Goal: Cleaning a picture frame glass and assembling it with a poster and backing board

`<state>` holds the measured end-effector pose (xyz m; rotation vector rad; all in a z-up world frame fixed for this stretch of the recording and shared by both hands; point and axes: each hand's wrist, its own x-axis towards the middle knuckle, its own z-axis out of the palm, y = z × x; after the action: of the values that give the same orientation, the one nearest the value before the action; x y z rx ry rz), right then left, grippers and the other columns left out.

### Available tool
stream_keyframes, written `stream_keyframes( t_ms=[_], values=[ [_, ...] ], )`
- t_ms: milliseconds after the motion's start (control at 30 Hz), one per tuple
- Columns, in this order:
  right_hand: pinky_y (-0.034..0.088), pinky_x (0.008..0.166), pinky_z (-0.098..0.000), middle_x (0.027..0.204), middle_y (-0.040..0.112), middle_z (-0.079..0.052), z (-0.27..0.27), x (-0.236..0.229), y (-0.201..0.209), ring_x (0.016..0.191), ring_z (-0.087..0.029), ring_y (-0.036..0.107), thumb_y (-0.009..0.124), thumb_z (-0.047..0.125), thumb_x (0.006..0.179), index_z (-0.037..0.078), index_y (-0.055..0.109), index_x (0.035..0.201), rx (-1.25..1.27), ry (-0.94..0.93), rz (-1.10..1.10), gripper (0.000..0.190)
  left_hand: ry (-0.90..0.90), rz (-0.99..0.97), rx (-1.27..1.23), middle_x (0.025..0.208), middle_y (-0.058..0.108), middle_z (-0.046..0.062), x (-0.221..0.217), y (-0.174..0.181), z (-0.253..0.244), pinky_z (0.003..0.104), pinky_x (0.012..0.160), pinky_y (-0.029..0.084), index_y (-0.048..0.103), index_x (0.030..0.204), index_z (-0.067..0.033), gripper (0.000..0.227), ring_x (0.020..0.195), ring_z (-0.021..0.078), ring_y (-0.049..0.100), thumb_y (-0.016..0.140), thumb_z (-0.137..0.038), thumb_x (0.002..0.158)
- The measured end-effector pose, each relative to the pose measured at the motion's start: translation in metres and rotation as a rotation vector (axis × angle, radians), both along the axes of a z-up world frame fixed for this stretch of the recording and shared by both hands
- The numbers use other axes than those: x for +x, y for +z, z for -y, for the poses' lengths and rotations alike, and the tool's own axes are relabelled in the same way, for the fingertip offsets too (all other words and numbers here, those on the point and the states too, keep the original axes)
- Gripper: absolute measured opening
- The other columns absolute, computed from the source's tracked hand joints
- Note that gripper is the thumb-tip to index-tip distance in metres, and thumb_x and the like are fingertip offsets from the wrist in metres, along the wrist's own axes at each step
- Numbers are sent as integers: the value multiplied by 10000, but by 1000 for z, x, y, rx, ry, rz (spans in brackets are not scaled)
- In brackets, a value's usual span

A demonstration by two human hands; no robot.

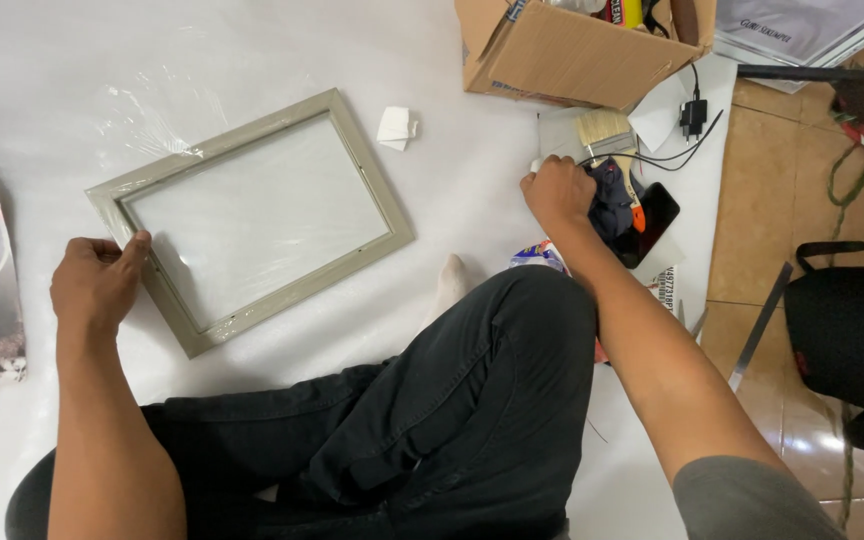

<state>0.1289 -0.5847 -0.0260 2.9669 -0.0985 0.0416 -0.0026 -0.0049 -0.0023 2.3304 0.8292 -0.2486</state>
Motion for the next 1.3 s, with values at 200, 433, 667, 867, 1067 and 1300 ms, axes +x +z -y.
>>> stream_keyframes(
  t_ms=[200, 433, 667, 867, 1067, 1300],
  values=[
    [546, 606, -450, 820, 725, -223, -1, -1, -1, 649, -377, 685, 644, 368, 920, -25, 742, 852, 65, -83, -64, 411, -15, -16, 19, 974, 695, 249, 1, 0, -2, 462, 748, 553, 627, 1207, 108, 550, 840, 354, 686, 709, -431, 1131],
    [547, 596, -416, 794, 729, -180, 6, 1, -23, 635, -325, 686, 656, 246, 895, 7, 745, 864, -8, -55, 9, 257, 12, -50, 10, 988, 702, 252, 3, 3, 0, 477, 766, 550, 631, 1209, 98, 597, 874, 365, 687, 728, -484, 1121],
    [543, 564, -452, 792, 735, -164, 5, -5, -6, 610, -347, 682, 581, 281, 960, 45, 741, 914, 51, -140, 57, 289, 2, -36, 7, 1022, 691, 262, 3, 7, 3, 481, 787, 548, 627, 1222, 104, 578, 904, 377, 682, 721, -457, 1121],
    [527, 554, -462, 735, 719, -156, 11, -11, 1, 597, -367, 662, 658, 274, 897, 38, 742, 825, 120, -201, 105, 260, -5, -38, 14, 991, 701, 259, 2, 3, -1, 472, 777, 552, 631, 1218, 104, 598, 882, 367, 688, 721, -479, 1121],
    [458, 531, -422, 728, 637, -88, 16, -26, 19, 584, -281, 558, 667, 216, 879, 52, 624, 670, 264, -109, 370, 269, -2, -38, 7, 990, 702, 249, 3, 5, -1, 474, 774, 550, 637, 1212, 96, 584, 881, 366, 687, 720, -474, 1113],
    [450, 571, -384, 761, 591, -86, 31, -41, 49, 619, -247, 505, 674, 133, 911, 25, 590, 679, 360, 70, 431, 270, -20, -24, 8, 970, 703, 250, 2, -3, -6, 476, 756, 556, 642, 1191, 101, 596, 858, 369, 691, 726, -484, 1108]
  ],
)
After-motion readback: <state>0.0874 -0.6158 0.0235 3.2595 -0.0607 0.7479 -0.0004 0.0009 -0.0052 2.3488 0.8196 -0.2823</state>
